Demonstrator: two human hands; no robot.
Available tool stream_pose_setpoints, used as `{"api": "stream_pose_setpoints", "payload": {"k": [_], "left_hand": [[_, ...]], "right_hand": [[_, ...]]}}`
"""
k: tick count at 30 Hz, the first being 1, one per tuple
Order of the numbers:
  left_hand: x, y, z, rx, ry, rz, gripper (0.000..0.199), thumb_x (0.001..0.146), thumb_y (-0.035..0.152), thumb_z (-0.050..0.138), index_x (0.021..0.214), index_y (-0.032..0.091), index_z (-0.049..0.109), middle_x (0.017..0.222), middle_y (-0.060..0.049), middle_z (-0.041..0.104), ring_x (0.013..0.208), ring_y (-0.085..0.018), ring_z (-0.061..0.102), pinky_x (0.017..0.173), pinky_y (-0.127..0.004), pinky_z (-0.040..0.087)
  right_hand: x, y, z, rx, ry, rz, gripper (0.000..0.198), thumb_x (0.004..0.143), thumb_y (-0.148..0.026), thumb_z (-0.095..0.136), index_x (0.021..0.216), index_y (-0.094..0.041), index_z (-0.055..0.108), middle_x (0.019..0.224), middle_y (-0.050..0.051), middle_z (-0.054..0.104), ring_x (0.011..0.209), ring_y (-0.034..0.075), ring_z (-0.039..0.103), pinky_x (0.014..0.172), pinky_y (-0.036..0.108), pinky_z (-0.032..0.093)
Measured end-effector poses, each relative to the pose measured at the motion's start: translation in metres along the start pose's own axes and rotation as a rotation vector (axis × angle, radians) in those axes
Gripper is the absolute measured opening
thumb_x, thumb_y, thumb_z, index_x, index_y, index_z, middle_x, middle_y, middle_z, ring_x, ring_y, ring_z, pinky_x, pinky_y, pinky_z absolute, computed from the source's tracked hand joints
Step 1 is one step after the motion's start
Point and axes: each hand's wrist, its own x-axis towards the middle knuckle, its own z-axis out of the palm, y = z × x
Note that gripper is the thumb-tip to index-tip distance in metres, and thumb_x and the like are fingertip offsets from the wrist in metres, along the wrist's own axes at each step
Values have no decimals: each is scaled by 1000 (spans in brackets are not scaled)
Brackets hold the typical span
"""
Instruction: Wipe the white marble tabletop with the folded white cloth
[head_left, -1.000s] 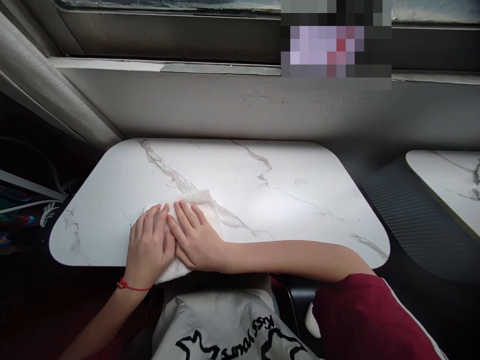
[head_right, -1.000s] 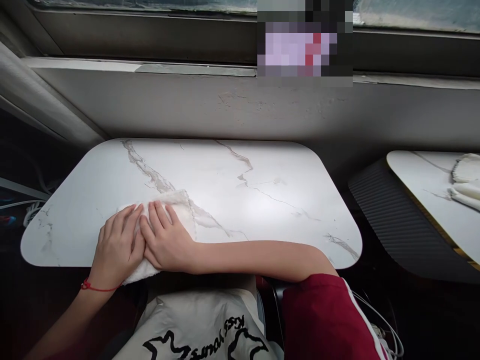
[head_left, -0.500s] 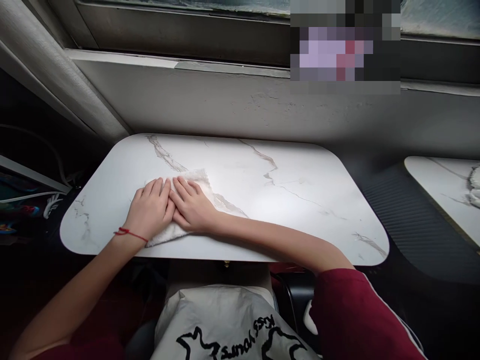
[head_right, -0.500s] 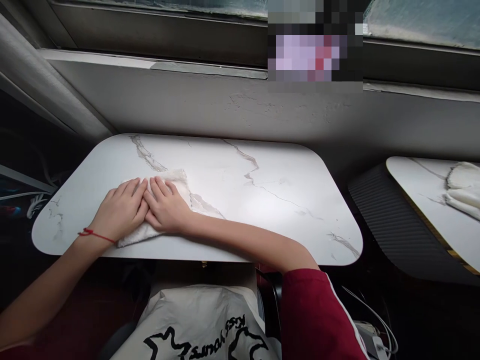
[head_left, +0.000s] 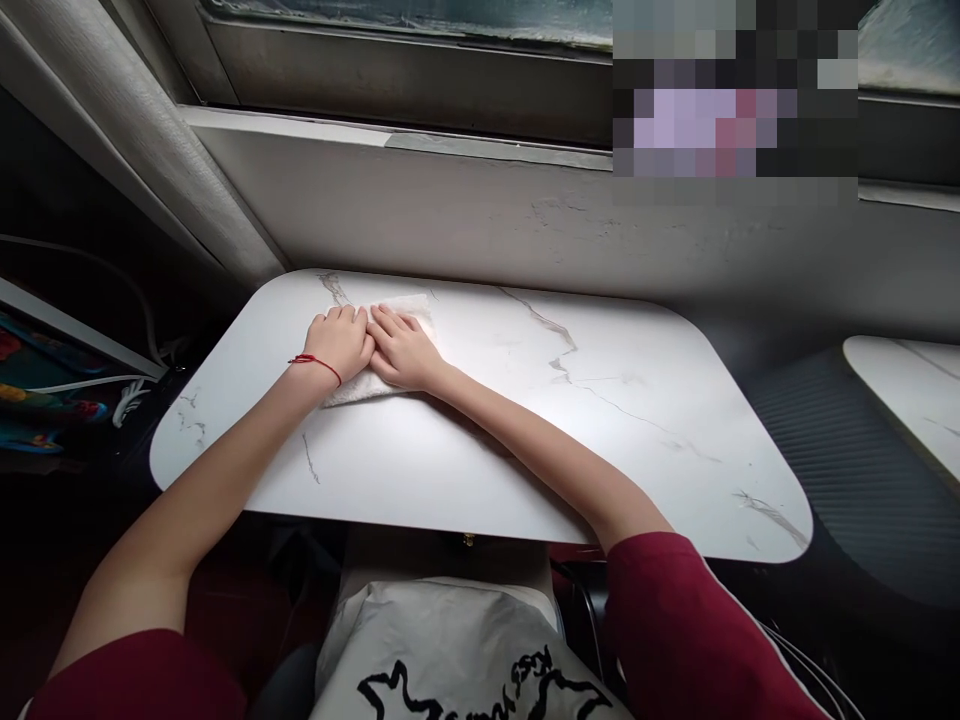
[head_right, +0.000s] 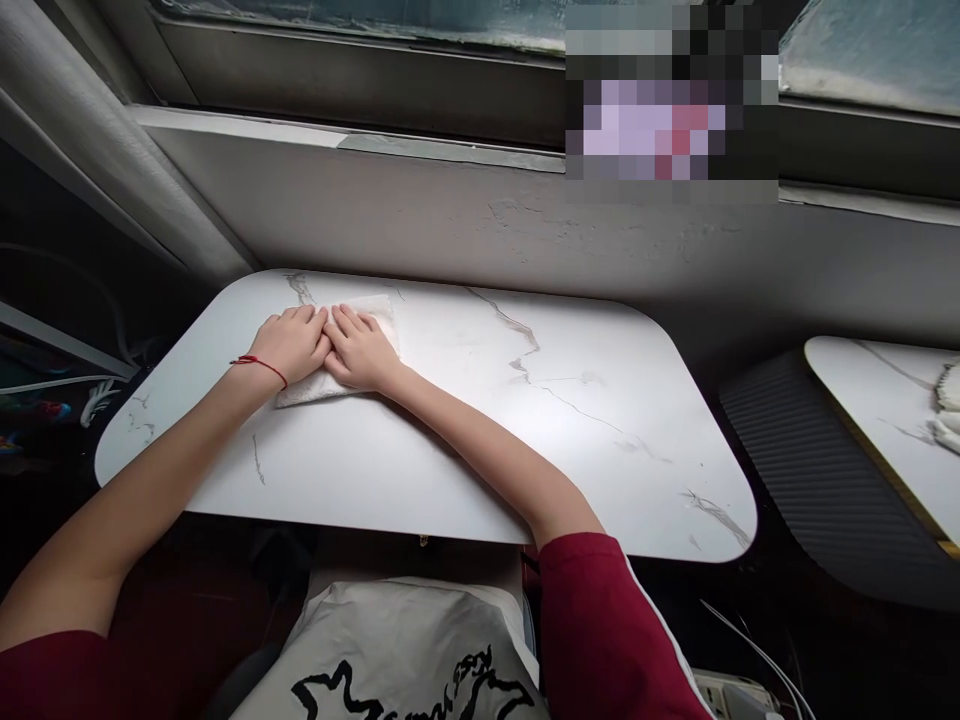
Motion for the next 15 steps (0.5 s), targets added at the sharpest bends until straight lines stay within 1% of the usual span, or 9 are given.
{"api": "stream_pose_setpoints", "payload": {"k": [5, 10, 15], "left_hand": [[9, -16, 13, -93, 72, 19, 56, 95, 24, 32, 144, 6, 53, 140, -23, 59, 130, -37, 53, 102, -52, 44], [21, -34, 20, -176, 57, 1, 57, 98, 26, 30, 148, 7, 48, 149, -21, 51, 138, -36, 46, 110, -52, 39], [29, -51, 30, -220, 67, 5, 59, 100, 31, 27, 151, 5, 42, 156, -22, 43, 146, -35, 39, 115, -53, 33]], "right_hand": [[13, 7, 6, -8, 12, 7, 53, 101, -30, 38, 147, -5, 47, 161, 22, 38, 153, 32, 30, 123, 48, 25], [35, 15, 17, 30, 51, 2, 53, 100, -33, 38, 144, -5, 49, 160, 22, 40, 152, 33, 32, 122, 50, 26], [59, 27, 24, 48, 47, -42, 53, 101, -33, 36, 146, -8, 48, 161, 20, 40, 152, 32, 32, 120, 51, 29]]}}
